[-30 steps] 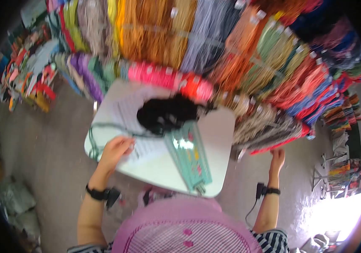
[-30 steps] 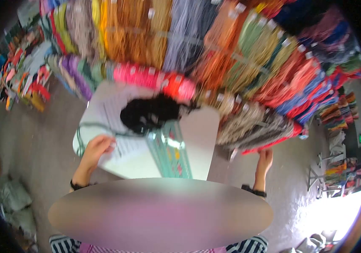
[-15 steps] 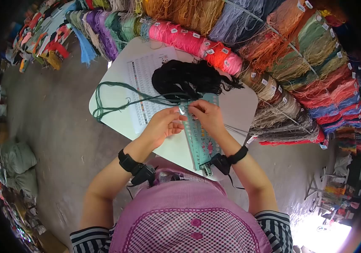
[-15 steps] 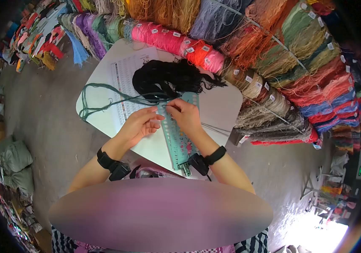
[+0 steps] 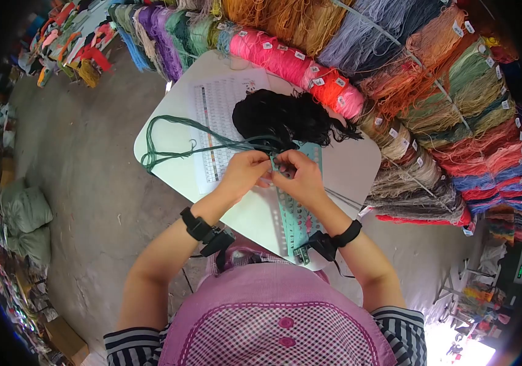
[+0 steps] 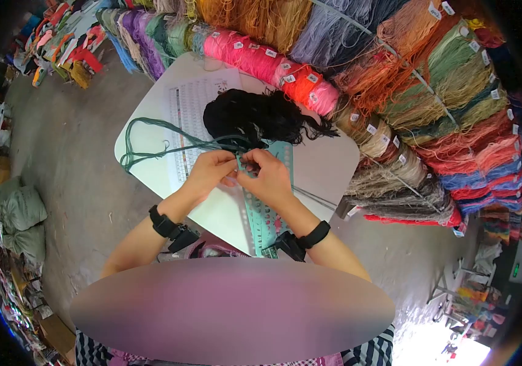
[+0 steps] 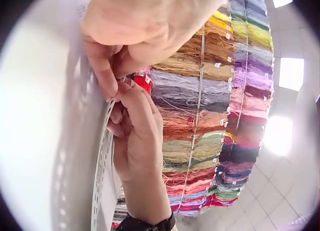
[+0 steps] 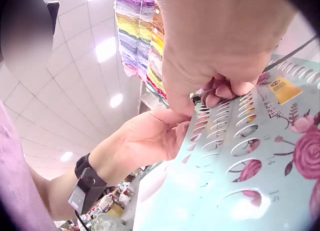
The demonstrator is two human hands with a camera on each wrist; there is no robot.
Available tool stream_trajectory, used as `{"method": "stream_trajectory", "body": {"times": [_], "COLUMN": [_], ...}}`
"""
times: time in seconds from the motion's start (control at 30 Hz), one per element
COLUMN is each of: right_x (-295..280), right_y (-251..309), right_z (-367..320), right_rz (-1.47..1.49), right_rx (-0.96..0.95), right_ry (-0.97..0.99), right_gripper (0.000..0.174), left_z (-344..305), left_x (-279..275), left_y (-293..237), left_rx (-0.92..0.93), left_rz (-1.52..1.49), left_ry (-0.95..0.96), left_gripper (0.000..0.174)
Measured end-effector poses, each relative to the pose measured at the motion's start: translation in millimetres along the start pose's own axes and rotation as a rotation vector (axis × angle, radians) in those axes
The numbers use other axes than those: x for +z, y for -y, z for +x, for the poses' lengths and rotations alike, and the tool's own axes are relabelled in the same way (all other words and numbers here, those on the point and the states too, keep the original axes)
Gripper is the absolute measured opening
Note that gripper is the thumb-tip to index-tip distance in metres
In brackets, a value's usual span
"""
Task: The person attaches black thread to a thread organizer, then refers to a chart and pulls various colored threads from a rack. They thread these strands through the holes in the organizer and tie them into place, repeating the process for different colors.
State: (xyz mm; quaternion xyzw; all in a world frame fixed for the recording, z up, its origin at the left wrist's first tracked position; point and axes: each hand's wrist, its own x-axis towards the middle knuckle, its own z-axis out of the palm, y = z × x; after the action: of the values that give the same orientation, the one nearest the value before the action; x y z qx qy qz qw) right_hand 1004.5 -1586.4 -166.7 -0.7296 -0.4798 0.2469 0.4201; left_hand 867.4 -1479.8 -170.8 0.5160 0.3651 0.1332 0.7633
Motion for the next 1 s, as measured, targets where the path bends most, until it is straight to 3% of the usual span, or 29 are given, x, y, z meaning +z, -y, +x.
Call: {"method": "stream_trajectory", "body": {"times": [0.17,0.23,0.27,0.33,0.4,0.5,0.57,0.63,0.67,0.77,0.87,0.93,0.97,1.0], "right_x": [1,2,2,3,5,8,10,10,11,9,-3,-42,-66,-95], "right_y": [-6,-9,-8,-2,1,-3,-9,-11,-12,-7,2,29,40,53], "right_z": [1,1,1,1,-2,-2,-1,0,0,-2,4,26,45,67], "right_rz": [0.023,-0.081,-0.092,-0.241,-0.201,-0.236,-0.323,-0.302,-0.270,-0.256,-0.279,-0.023,-0.128,-0.230], "right_rx": [0.086,0.068,0.059,0.135,0.108,0.057,0.013,0.028,0.051,0.069,0.057,0.003,-0.114,-0.225], "right_ry": [0.014,0.058,0.034,0.092,-0.004,-0.041,0.000,0.010,0.042,0.038,0.049,0.024,-0.206,-0.434], "right_gripper": [0.034,0.036,0.036,0.048,0.058,0.063,0.061,0.059,0.058,0.056,0.049,0.039,0.033,0.027], "left_z": [-3,-6,-7,-4,-7,2,7,0,-23,-58,-90,-95,-99,-106], "left_x": [-15,-29,-34,-37,-20,-3,-29,-86,-107,-233,-286,-334,-339,-341], "left_y": [-4,1,1,-3,-28,-12,-2,-1,-39,-40,-31,-4,5,13], "left_rx": [-0.051,-0.012,0.005,-0.155,-0.279,-0.208,0.153,0.345,0.016,-0.027,0.114,0.046,0.056,0.108], "left_rz": [0.074,-0.426,-0.422,-0.663,-0.024,0.274,0.362,0.398,0.265,-0.508,-0.213,0.315,0.313,0.277], "left_ry": [0.025,-0.039,-0.016,0.306,0.345,0.316,0.317,0.102,-0.087,-0.178,-0.809,-1.164,-1.161,-1.028], "left_gripper": [0.019,0.019,0.019,0.022,0.018,0.013,0.011,0.012,0.015,0.021,0.026,0.032,0.032,0.031]}}
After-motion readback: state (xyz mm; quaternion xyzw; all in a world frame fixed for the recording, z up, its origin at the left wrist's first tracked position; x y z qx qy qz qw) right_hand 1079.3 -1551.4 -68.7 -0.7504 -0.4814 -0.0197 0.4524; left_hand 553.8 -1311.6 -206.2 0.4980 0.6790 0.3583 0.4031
